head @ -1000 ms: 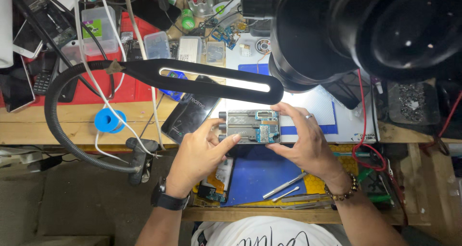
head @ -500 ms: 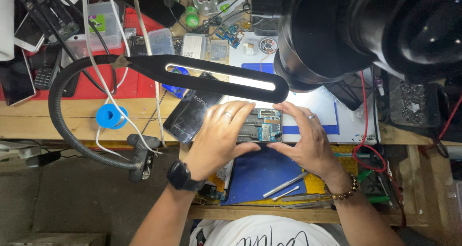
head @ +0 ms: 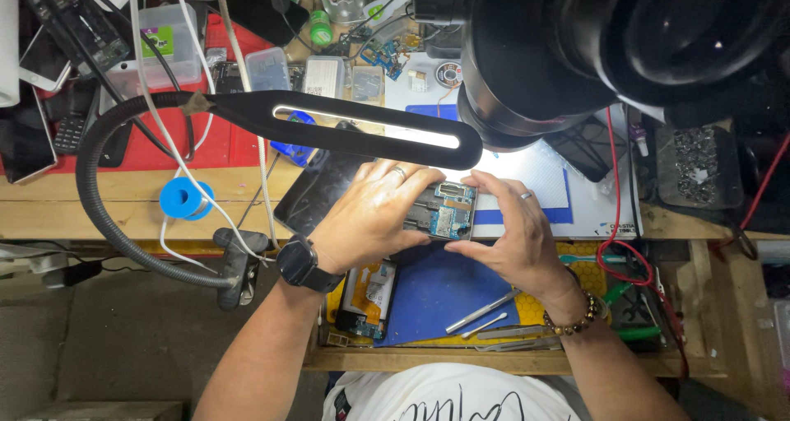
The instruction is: The person assembles a mobile phone by placing a circuit board onto the chassis, connecting internal cables with a tool, and using a heat gun on the components.
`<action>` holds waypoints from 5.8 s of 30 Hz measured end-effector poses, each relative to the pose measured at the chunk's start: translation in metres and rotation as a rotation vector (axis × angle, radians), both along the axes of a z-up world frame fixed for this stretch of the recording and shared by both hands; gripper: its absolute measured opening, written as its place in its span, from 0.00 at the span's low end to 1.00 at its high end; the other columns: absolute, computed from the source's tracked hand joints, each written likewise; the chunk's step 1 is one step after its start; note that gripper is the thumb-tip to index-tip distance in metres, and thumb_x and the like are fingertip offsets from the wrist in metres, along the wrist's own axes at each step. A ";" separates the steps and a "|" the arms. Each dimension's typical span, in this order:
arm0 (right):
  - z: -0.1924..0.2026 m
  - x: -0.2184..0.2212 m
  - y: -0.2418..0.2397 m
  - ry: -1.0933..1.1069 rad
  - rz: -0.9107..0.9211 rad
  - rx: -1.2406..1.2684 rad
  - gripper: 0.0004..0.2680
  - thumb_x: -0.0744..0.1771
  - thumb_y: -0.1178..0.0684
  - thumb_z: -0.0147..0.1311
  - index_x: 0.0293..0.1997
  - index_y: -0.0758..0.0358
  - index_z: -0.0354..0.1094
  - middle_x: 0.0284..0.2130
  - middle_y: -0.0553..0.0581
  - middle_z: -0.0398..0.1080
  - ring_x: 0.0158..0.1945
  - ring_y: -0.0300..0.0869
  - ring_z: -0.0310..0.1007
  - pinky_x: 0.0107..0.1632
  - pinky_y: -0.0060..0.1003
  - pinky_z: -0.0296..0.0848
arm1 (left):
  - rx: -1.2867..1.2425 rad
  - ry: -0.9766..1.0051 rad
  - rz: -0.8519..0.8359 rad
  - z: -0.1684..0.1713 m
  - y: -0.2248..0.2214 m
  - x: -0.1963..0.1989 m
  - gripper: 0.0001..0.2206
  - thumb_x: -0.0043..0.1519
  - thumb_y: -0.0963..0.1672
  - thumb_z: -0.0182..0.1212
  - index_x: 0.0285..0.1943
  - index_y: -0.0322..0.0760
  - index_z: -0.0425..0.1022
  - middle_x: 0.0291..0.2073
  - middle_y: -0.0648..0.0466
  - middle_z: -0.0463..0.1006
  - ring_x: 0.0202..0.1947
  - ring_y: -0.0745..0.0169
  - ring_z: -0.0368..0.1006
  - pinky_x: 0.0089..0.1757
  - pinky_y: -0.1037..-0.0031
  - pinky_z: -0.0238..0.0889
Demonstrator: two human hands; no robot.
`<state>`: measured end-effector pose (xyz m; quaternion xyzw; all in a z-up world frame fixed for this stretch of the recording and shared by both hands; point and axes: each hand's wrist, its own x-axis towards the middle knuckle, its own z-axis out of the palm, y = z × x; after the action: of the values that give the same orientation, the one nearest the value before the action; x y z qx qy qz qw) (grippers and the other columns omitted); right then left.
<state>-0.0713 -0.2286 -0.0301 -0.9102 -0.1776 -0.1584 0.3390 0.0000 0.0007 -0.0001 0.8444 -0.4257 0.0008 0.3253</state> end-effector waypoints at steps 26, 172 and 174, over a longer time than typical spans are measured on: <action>0.003 -0.001 -0.004 0.074 -0.003 -0.029 0.34 0.55 0.51 0.75 0.66 0.65 0.59 0.57 0.61 0.71 0.62 0.53 0.69 0.64 0.48 0.65 | -0.018 -0.147 0.088 -0.016 -0.008 -0.016 0.36 0.44 0.46 0.79 0.62 0.37 0.68 0.55 0.49 0.71 0.59 0.47 0.66 0.55 0.58 0.58; -0.024 -0.037 0.033 -0.270 -0.192 -0.145 0.28 0.61 0.56 0.71 0.64 0.76 0.58 0.46 0.61 0.74 0.40 0.44 0.73 0.51 0.41 0.71 | -0.249 -0.199 0.420 -0.047 0.001 -0.075 0.28 0.55 0.43 0.73 0.64 0.32 0.69 0.53 0.49 0.77 0.55 0.51 0.72 0.53 0.61 0.61; -0.025 -0.036 0.031 -0.289 -0.191 -0.141 0.27 0.61 0.57 0.70 0.63 0.76 0.59 0.46 0.60 0.74 0.41 0.44 0.73 0.50 0.41 0.71 | -0.275 -0.192 0.422 -0.050 0.000 -0.073 0.27 0.56 0.44 0.73 0.64 0.32 0.70 0.51 0.49 0.79 0.53 0.52 0.73 0.51 0.61 0.62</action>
<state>-0.1073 -0.1979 -0.0551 -0.9122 -0.1481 -0.3061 0.2287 -0.0729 0.0005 -0.0497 0.8584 -0.2650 0.2064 0.3877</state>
